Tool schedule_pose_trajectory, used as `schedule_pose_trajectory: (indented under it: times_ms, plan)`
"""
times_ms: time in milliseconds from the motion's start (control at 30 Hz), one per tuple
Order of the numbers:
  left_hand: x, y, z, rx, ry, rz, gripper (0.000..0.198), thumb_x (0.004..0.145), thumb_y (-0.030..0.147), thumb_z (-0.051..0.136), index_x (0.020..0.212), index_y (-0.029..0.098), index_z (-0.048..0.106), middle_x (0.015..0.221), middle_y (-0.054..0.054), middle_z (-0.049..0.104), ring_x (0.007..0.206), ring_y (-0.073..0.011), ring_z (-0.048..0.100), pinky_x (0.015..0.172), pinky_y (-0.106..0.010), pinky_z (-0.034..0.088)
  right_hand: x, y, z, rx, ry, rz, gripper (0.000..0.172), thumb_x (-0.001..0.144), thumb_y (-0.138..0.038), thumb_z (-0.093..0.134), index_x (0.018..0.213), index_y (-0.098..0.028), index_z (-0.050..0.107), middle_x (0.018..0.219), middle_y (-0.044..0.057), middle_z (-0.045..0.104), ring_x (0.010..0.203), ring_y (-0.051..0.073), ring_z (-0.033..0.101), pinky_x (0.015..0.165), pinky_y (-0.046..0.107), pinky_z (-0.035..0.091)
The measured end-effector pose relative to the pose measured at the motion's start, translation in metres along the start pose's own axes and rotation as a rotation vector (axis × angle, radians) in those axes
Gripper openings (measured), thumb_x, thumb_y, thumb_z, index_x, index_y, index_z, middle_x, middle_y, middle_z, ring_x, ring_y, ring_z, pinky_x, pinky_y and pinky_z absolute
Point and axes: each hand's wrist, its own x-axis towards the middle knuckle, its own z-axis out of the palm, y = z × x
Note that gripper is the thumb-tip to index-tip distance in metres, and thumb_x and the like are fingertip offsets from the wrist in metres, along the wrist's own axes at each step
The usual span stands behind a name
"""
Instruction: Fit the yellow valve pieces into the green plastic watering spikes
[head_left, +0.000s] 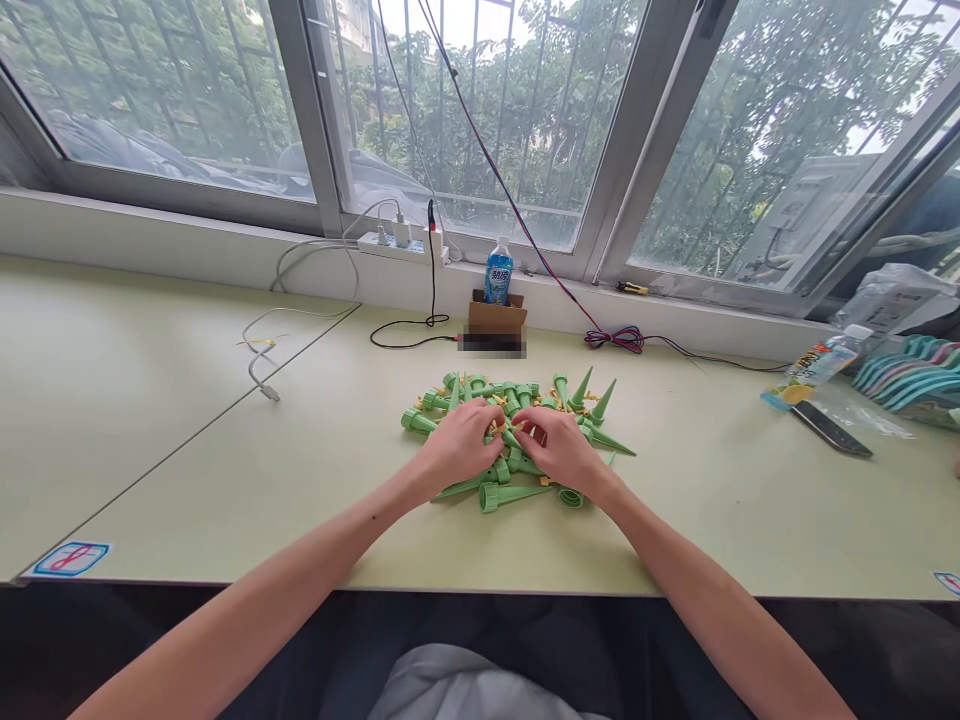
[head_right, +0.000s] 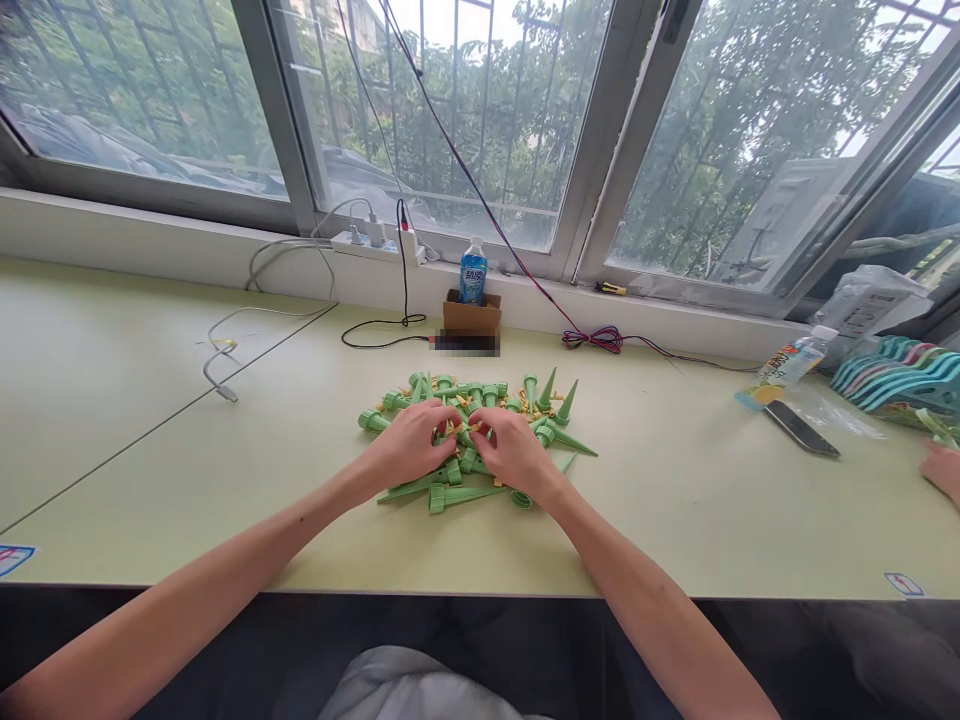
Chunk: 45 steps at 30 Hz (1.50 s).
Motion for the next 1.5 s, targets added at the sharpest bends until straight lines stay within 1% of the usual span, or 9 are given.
schedule_pose_trajectory:
  times_ms: [333,500,700,867,1100,1300,1500]
  plan:
    - [0.001,0.0,-0.001,-0.015,0.008,0.025,0.012,0.082,0.023,0.052,0.083,0.02,0.064,0.077,-0.003,0.057,0.078,-0.0209,0.057,0.066,-0.031,0.042,-0.001,-0.002,0.0,0.005,-0.013,-0.017,0.012,0.091,-0.019,0.054,0.096,-0.018,0.065,0.077,0.002,0.065,0.062,0.013,0.053,0.062,0.025,0.043]
    - [0.0,0.001,-0.001,-0.033,0.019,0.03,0.013,0.082,0.022,0.053,0.084,0.021,0.066,0.077,-0.003,0.057,0.075,-0.0203,0.057,0.063,-0.03,0.042,-0.001,-0.004,0.0,0.023,-0.027,-0.026,0.014,0.093,-0.021,0.051,0.097,-0.019,0.064,0.077,0.002,0.065,0.063,0.014,0.054,0.061,0.025,0.043]
    - [0.0,0.0,0.0,-0.062,0.057,0.043,0.017,0.087,0.025,0.052,0.083,0.021,0.068,0.079,-0.004,0.057,0.068,-0.0177,0.055,0.063,-0.03,0.043,0.0,-0.004,-0.001,0.025,-0.026,-0.029,0.014,0.094,-0.023,0.051,0.097,-0.018,0.064,0.077,0.003,0.065,0.063,0.014,0.054,0.061,0.025,0.043]
    - [0.0,0.001,0.0,-0.076,0.046,0.05,0.019,0.089,0.024,0.051,0.081,0.02,0.068,0.078,-0.004,0.055,0.066,-0.017,0.052,0.06,-0.029,0.042,0.0,-0.006,-0.002,0.027,-0.033,-0.035,0.015,0.095,-0.023,0.051,0.097,-0.018,0.064,0.079,0.003,0.066,0.064,0.014,0.054,0.062,0.025,0.042]
    - [0.001,0.001,0.001,-0.091,0.056,0.057,0.02,0.09,0.023,0.051,0.079,0.019,0.066,0.083,-0.005,0.054,0.068,-0.0169,0.054,0.064,-0.03,0.043,-0.001,-0.01,-0.002,0.064,-0.014,-0.036,0.016,0.096,-0.026,0.049,0.094,-0.018,0.064,0.076,0.002,0.065,0.063,0.014,0.054,0.06,0.025,0.041]
    - [0.001,-0.001,0.002,-0.089,0.061,0.065,0.02,0.091,0.023,0.051,0.075,0.018,0.062,0.082,-0.004,0.055,0.069,-0.0167,0.055,0.065,-0.03,0.044,-0.001,-0.012,-0.003,0.093,0.009,-0.029,0.015,0.096,-0.027,0.049,0.092,-0.019,0.06,0.069,0.0,0.059,0.059,0.013,0.05,0.057,0.024,0.039]
    - [0.002,-0.001,0.003,-0.087,0.062,0.062,0.019,0.09,0.023,0.051,0.077,0.018,0.064,0.083,-0.004,0.056,0.068,-0.0161,0.055,0.064,-0.03,0.044,-0.001,-0.011,-0.002,0.091,0.018,-0.027,0.015,0.096,-0.029,0.048,0.092,-0.019,0.059,0.068,0.0,0.058,0.059,0.013,0.049,0.058,0.024,0.04]
